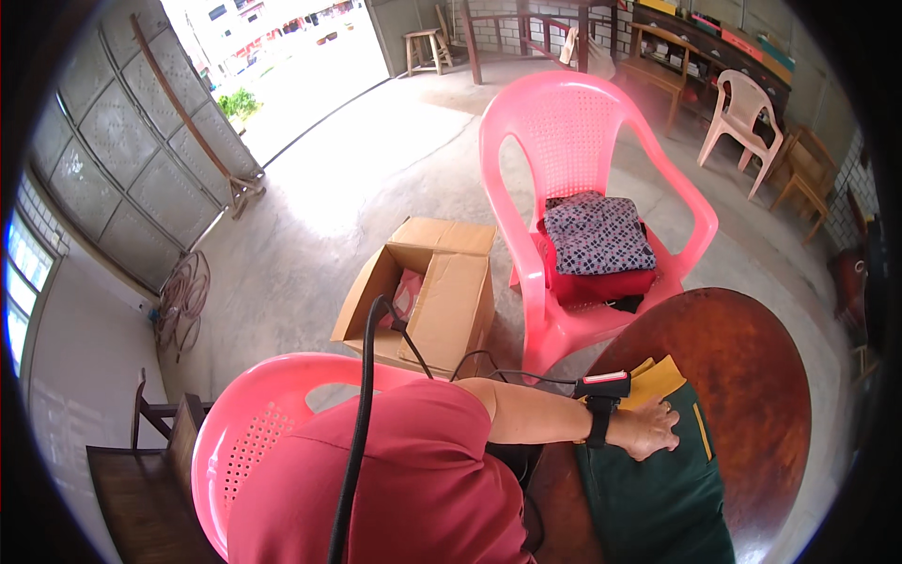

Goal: Folding a green and yellow sports shirt on a round wooden table.

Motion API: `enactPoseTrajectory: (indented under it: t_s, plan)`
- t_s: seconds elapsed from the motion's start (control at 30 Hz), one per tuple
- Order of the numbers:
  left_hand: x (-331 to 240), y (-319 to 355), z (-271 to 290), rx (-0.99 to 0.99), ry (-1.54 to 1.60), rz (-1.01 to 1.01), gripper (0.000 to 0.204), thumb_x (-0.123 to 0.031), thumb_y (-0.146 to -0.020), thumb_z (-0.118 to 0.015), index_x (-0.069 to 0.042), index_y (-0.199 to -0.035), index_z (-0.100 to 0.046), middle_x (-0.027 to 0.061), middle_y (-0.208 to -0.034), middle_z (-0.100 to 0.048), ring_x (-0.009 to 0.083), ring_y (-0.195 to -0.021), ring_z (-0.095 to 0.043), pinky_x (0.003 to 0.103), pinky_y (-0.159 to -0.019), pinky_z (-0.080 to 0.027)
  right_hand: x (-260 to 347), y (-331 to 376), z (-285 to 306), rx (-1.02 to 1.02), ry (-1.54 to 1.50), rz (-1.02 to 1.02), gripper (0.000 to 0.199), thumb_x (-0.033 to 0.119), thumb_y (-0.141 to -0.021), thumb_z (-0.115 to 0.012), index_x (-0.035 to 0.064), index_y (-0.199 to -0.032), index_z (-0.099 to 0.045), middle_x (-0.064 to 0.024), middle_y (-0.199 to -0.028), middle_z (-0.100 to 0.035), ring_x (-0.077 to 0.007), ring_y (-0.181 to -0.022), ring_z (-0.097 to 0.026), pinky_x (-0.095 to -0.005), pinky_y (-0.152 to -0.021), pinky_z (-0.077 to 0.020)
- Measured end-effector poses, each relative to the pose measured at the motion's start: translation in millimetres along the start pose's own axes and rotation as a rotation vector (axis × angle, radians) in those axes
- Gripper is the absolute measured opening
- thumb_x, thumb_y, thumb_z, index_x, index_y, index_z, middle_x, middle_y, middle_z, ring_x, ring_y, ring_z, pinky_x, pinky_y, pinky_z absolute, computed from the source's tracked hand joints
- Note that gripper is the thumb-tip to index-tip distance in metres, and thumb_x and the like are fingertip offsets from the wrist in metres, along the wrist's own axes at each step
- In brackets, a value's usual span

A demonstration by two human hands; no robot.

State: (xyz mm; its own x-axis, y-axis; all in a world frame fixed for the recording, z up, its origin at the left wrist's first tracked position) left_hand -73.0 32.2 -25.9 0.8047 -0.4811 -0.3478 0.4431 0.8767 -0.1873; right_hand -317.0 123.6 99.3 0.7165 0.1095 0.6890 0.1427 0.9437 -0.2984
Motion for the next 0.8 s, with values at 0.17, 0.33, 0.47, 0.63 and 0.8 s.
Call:
enactPoseTrajectory:
  t_s: [0.17, 0.33, 0.47, 0.63, 0.8]
  plan:
    - [0, -1, 14, 0.037, 0.048, 0.056, 0.028, -0.028, -0.069, -0.074, -0.026, -0.096, -0.069, 0.0061, -0.096, -0.054, 0.0242, -0.093, -0.055, 0.038, -0.079, -0.037, -17, -4, 5, -0.028, 0.106, 0.022, 0.049, 0.039, -0.091, -0.055, 0.0102, -0.132, -0.052, -0.021, -0.132, -0.049, -0.0321, -0.118, -0.051, -0.0453, -0.102, -0.038]
    - [23, -6, 12, -0.023, 0.009, 0.195, 0.019, -0.021, -0.075, -0.068, -0.026, -0.092, -0.07, 0.0048, -0.094, -0.053, 0.0237, -0.098, -0.053, 0.038, -0.082, -0.036, -33, -4, 9, -0.063, 0.212, 0.041, 0.049, 0.041, -0.091, -0.054, 0.0122, -0.131, -0.052, -0.0198, -0.13, -0.051, -0.0321, -0.116, -0.052, -0.0454, -0.102, -0.0381]
    - [30, -7, 20, -0.097, -0.019, 0.226, 0.017, -0.015, -0.08, -0.062, -0.026, -0.091, -0.07, 0.0074, -0.093, -0.053, 0.0245, -0.096, -0.053, 0.038, -0.081, -0.035, -48, -3, 18, -0.089, 0.313, 0.053, 0.049, 0.043, -0.092, -0.053, 0.0138, -0.131, -0.053, -0.0189, -0.129, -0.052, -0.0321, -0.115, -0.052, -0.0455, -0.102, -0.0382]
    - [27, -7, 16, -0.137, -0.043, 0.212, 0.011, -0.017, -0.083, -0.058, -0.02, -0.085, -0.069, 0.0086, -0.09, -0.052, 0.0247, -0.093, -0.052, 0.039, -0.08, -0.034, -71, -5, 23, -0.117, 0.468, 0.081, 0.049, 0.046, -0.092, -0.052, 0.0158, -0.131, -0.053, -0.0177, -0.128, -0.053, -0.0321, -0.113, -0.053, -0.0455, -0.102, -0.0383]
    - [21, -10, 19, -0.259, -0.034, 0.139, 0.012, -0.02, -0.085, -0.056, -0.015, -0.081, -0.065, 0.0076, -0.086, -0.049, 0.0239, -0.089, -0.05, 0.04, -0.077, -0.034, -97, -9, 19, -0.126, 0.682, 0.148, 0.049, 0.049, -0.093, -0.051, 0.0177, -0.131, -0.054, -0.0165, -0.127, -0.055, -0.0321, -0.112, -0.054, -0.0456, -0.101, -0.0384]
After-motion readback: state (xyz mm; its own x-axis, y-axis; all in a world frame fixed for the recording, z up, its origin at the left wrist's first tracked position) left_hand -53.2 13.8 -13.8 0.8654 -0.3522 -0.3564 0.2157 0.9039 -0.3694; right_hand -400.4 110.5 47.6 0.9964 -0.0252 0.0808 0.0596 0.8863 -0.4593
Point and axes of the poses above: each hand's wrist, its own y-axis away from the middle knuckle, its own z-axis out of the back of the hand, x = y × z, the point moved 8 cm from there along -y, towards the middle knuckle
